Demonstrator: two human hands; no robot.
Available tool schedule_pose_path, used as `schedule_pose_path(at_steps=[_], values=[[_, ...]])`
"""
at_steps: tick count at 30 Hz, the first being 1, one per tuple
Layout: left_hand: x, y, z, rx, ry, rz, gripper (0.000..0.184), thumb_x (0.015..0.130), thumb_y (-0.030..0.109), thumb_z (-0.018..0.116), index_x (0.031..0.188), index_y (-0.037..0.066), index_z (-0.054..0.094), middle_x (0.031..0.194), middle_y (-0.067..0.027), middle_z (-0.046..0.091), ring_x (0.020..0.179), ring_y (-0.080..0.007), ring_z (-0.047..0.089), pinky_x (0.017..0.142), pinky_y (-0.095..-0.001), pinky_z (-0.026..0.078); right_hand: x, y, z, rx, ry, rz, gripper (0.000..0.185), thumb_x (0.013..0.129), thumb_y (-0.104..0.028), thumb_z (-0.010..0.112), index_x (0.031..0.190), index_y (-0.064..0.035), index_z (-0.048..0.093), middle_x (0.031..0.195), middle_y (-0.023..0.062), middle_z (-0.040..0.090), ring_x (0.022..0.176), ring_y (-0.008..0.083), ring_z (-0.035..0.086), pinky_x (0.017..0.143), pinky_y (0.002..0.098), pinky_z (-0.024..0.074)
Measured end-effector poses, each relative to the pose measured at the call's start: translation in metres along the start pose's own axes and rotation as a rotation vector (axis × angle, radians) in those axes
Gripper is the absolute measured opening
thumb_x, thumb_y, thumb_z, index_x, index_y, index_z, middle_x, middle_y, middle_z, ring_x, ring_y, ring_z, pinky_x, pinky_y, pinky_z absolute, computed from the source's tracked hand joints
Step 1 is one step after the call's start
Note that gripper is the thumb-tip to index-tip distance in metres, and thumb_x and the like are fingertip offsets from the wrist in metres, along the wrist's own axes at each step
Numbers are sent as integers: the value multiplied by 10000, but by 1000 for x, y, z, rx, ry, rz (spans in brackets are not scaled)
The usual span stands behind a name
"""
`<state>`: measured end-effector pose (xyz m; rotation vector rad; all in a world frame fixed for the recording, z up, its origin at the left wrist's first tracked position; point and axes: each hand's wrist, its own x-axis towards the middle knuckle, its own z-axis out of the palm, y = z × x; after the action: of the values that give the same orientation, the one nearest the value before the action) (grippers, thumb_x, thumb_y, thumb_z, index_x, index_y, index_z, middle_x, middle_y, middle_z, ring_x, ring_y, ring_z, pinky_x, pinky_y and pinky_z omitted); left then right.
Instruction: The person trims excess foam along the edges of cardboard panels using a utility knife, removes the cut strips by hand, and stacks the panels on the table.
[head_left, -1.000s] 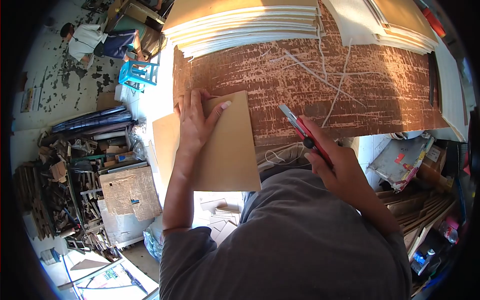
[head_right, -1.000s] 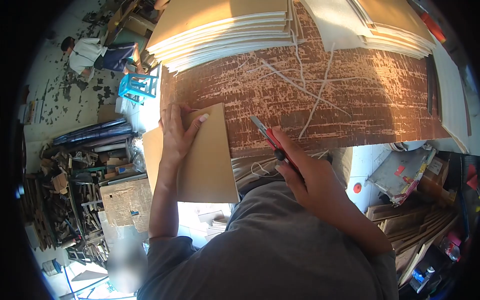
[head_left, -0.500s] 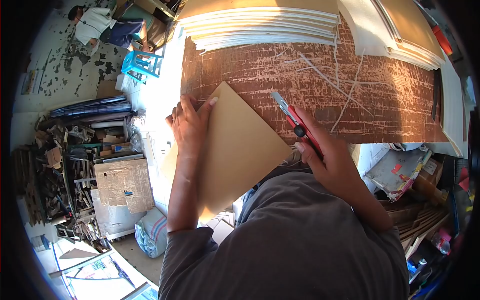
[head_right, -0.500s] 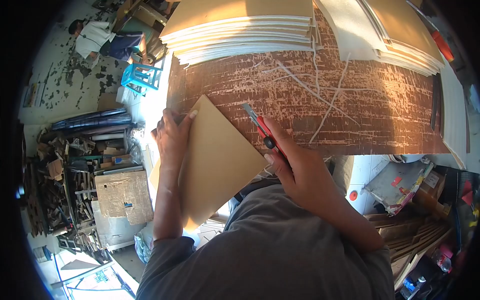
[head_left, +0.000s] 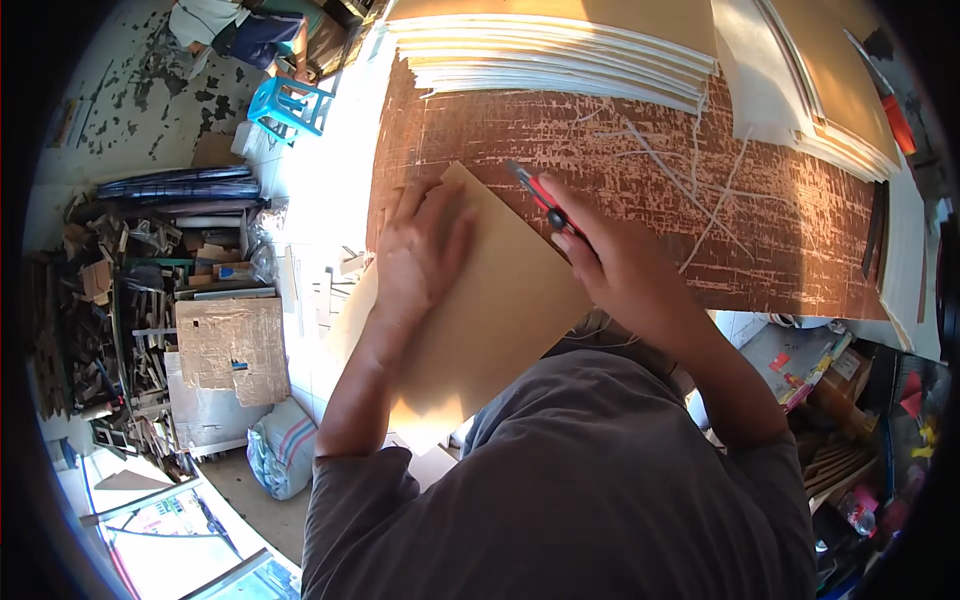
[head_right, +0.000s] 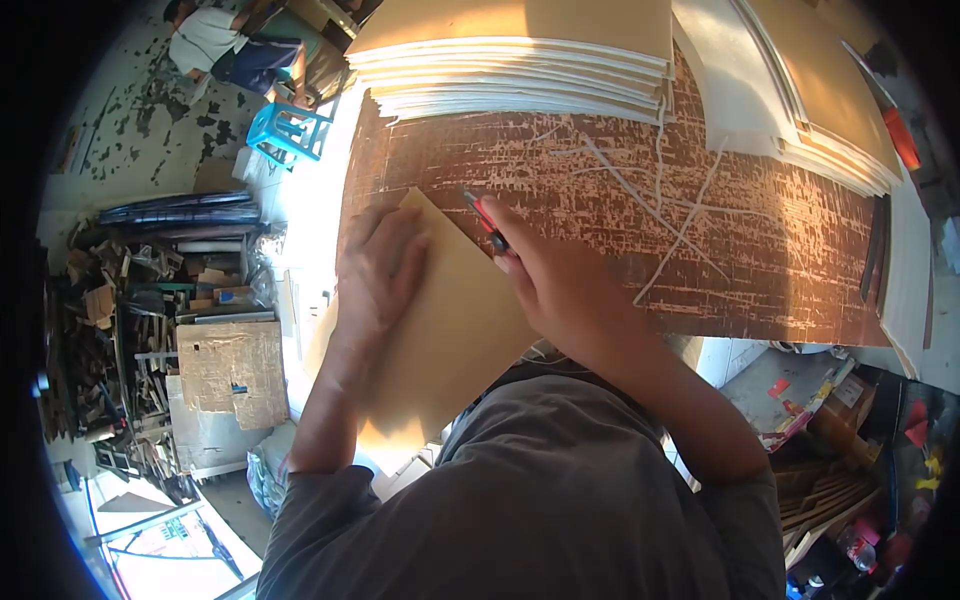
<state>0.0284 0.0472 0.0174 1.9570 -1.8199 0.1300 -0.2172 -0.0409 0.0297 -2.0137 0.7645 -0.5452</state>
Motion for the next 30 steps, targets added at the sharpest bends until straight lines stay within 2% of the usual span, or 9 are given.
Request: schedule_pose_path(at_steps=[1, 3, 4, 6, 9, 14, 16, 21, 30], values=[[-1, 5, -2, 0, 2, -5, 312, 926, 205, 753, 1193, 49, 710, 1225, -177, 677, 1115, -376, 649, 945, -482, 519, 9, 2, 6, -54, -6, -55, 511, 1034, -153, 578, 1526, -77, 460, 965, 248, 714, 830, 440, 697, 737, 541, 528], [-3, 15, -5, 69, -75, -39, 525, 898, 323, 796, 1301, 24, 643, 1329, -201, 615, 1187, -386, 605, 1012, -506, 481, 20, 9, 15, -68, 27, -113, 500, 1029, -146, 580, 1513, -71, 476, 978, 249, 716, 838, 441, 698, 752, 538, 537], [-7, 20, -5, 70, -72, -45, 525, 898, 323, 796, 1301, 24, 643, 1329, -201, 615, 1187, -386, 605, 1012, -506, 481, 26, 8, 18, -81, 60, -171, 489, 1024, -139, 582, 1500, -66, 492, 991, 251, 718, 846, 441, 698, 768, 535, 546], [-14, 31, -4, 201, -178, -98, 750, 879, 411, 807, 1445, 12, 519, 1490, -222, 497, 1331, -417, 513, 1122, -528, 413, 38, 0, 17, -89, -10, -127, 480, 1021, -135, 583, 1487, -56, 505, 1010, 248, 722, 865, 439, 701, 784, 530, 552], [-20, 22, 9, 77, -92, -10, 866, 891, 424, 794, 1530, -12, 405, 1594, -236, 385, 1450, -442, 407, 1203, -545, 338, 54, 2, 26, -79, -32, -149, 463, 1016, -128, 584, 1466, -37, 524, 1053, 248, 725, 908, 433, 707, 816, 521, 558], [-24, 14, 19, -36, -100, -18, 913, 882, 401, 804, 1546, -47, 364, 1624, -250, 345, 1503, -451, 347, 1228, -533, 320, 62, 1, 31, -137, 13, -179, 515, 989, -62, 609, 1496, -88, 523, 1059, 233, 732, 898, 408, 718, 803, 471, 564], [-24, 12, 19, -46, -89, -9, 916, 882, 390, 806, 1551, -46, 358, 1624, -255, 342, 1505, -450, 345, 1225, -529, 328, 64, 0, 31, -99, -33, -156, 426, 1017, -122, 574, 1431, -23, 557, 1141, 246, 716, 969, 427, 709, 861, 510, 555], [-23, 13, 18, -204, -58, -92, 933, 856, 392, 834, 1537, -42, 366, 1593, -259, 372, 1475, -457, 379, 1210, -524, 354, 65, 1, 31, -102, -60, -157, 424, 1022, -120, 566, 1437, -34, 558, 1138, 238, 719, 970, 425, 709, 860, 510, 555], [-25, 9, 21, -7, -94, -21, 954, 860, 444, 816, 1528, -68, 367, 1566, -304, 386, 1454, -475, 400, 1197, -541, 362, 65, -6, 26, -146, -87, -140, 418, 1020, -106, 557, 1429, -19, 563, 1136, 237, 720, 987, 412, 709, 874, 500, 556]])
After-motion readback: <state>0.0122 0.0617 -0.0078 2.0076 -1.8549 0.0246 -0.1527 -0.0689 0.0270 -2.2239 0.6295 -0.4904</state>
